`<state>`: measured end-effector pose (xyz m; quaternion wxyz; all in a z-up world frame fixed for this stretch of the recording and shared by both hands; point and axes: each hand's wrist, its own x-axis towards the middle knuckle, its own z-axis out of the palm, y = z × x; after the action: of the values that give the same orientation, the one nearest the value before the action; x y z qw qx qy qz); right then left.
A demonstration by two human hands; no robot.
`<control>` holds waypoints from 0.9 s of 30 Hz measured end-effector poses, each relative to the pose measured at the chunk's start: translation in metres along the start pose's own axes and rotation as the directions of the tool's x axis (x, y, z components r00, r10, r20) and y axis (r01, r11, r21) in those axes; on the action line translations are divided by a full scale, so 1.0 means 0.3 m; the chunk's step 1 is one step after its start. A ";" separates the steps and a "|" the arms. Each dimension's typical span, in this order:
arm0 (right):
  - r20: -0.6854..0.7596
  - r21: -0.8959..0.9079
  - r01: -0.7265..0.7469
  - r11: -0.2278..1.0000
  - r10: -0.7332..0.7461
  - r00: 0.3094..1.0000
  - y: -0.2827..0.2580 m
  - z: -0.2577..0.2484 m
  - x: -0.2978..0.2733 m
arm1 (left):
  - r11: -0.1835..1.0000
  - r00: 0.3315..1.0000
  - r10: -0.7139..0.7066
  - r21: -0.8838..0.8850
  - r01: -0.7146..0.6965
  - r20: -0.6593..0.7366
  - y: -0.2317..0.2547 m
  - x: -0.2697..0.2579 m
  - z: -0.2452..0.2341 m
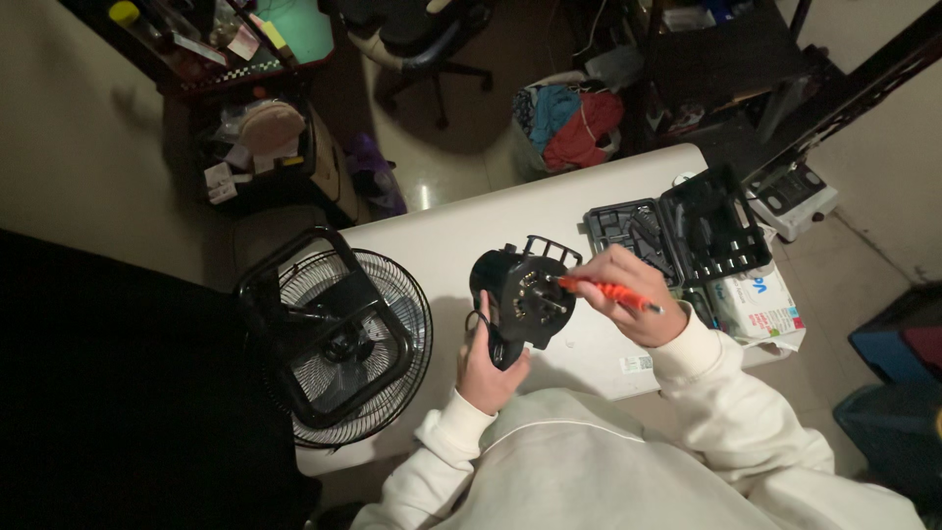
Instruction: The person disassembles a black electric fan motor housing on a white table. They use a manual screwdriver to remove screws from the motor casing, then switch to a power drill to remove additional screws. The person removes the outer casing to expose the internal motor components.
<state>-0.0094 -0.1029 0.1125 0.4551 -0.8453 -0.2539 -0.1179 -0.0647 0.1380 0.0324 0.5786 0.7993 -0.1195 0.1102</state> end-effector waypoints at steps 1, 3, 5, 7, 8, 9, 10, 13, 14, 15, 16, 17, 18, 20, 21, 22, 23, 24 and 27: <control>-0.034 -0.065 -0.056 0.996 0.054 0.998 0.001 0.002 -0.008 | 1.000 1.000 -0.012 -0.002 0.012 0.010 -0.001 -0.001 -0.003; -0.072 -0.015 0.015 1.000 -0.017 0.997 0.004 0.001 -0.019 | 0.999 0.999 -0.039 -0.016 0.040 0.031 -0.003 -0.005 -0.007; -0.047 -0.001 0.112 0.994 -0.111 0.993 0.005 -0.012 -0.019 | 0.997 0.996 -0.067 -0.043 0.069 0.055 -0.004 -0.007 -0.008; 0.047 -0.011 0.229 0.973 -0.229 0.972 0.004 -0.040 -0.007 | 0.999 0.999 -0.031 -0.020 0.031 0.035 -0.003 -0.005 -0.005; 0.075 -0.012 0.231 0.973 -0.230 0.970 -0.002 -0.049 -0.003 | 1.000 1.000 -0.013 -0.008 0.013 0.025 -0.002 -0.005 -0.004; 0.104 -0.013 0.233 0.972 -0.230 0.968 -0.009 -0.061 -0.001 | 1.000 1.000 -0.020 -0.020 0.021 0.018 -0.003 -0.005 -0.004; 0.132 -0.014 0.235 0.972 -0.231 0.964 -0.019 -0.071 0.000 | 0.999 1.000 -0.028 -0.032 0.028 0.011 -0.003 -0.004 -0.005; 0.057 -0.020 0.180 0.983 -0.179 0.982 -0.056 -0.071 -0.005 | 0.999 0.999 -0.033 -0.041 0.033 0.002 -0.002 -0.002 -0.012; 0.073 -0.032 0.171 0.985 -0.168 0.983 -0.064 -0.076 -0.003 | 0.999 0.999 -0.032 -0.039 0.032 0.000 -0.002 -0.001 -0.016; 0.089 -0.043 0.162 0.986 -0.157 0.984 -0.070 -0.083 -0.004 | 0.999 0.999 -0.041 -0.035 0.041 0.001 -0.002 0.000 -0.018; 0.104 -0.055 0.152 0.987 -0.146 0.984 -0.076 -0.086 -0.004 | 0.998 0.999 -0.050 -0.031 0.050 0.002 -0.001 0.000 -0.019; 0.071 -0.064 0.126 0.990 -0.122 0.990 -0.080 -0.082 -0.005 | 0.998 0.998 -0.058 -0.026 0.058 0.003 0.000 0.001 -0.021; 0.037 -0.072 0.100 0.992 -0.097 0.995 -0.086 -0.076 -0.010 | 0.998 0.998 -0.056 -0.033 0.056 0.000 0.001 0.001 -0.022; -0.025 -0.070 0.123 0.990 -0.125 0.992 -0.089 -0.072 -0.015 | 0.998 0.999 -0.051 -0.045 0.050 -0.012 0.003 -0.001 -0.023; -0.055 -0.064 0.170 0.983 -0.173 0.983 -0.090 -0.073 -0.019 | 0.998 0.999 -0.050 -0.041 0.050 -0.010 0.004 -0.001 -0.025; -0.086 -0.059 0.216 0.975 -0.221 0.972 -0.090 -0.074 -0.022 | 0.998 0.999 -0.050 -0.037 0.049 -0.009 0.005 0.000 -0.030; -0.070 -0.045 0.222 0.974 -0.225 0.972 -0.089 -0.077 -0.024 | 0.998 0.999 -0.049 -0.033 0.049 -0.007 0.004 -0.001 -0.033; -0.055 -0.031 0.227 0.973 -0.229 0.972 -0.086 -0.082 -0.023 | 0.999 0.999 -0.048 -0.023 0.047 -0.016 0.003 0.000 -0.034; 0.076 0.019 0.034 0.999 -0.035 0.996 -0.074 -0.106 -0.014 | 0.994 0.994 -0.106 -0.013 0.106 -0.014 -0.004 -0.002 -0.038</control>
<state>-0.0237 -0.1206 0.1443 0.4505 -0.8405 -0.2868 -0.0910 -0.0654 0.1491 0.0345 0.5893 0.8001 -0.0734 0.0844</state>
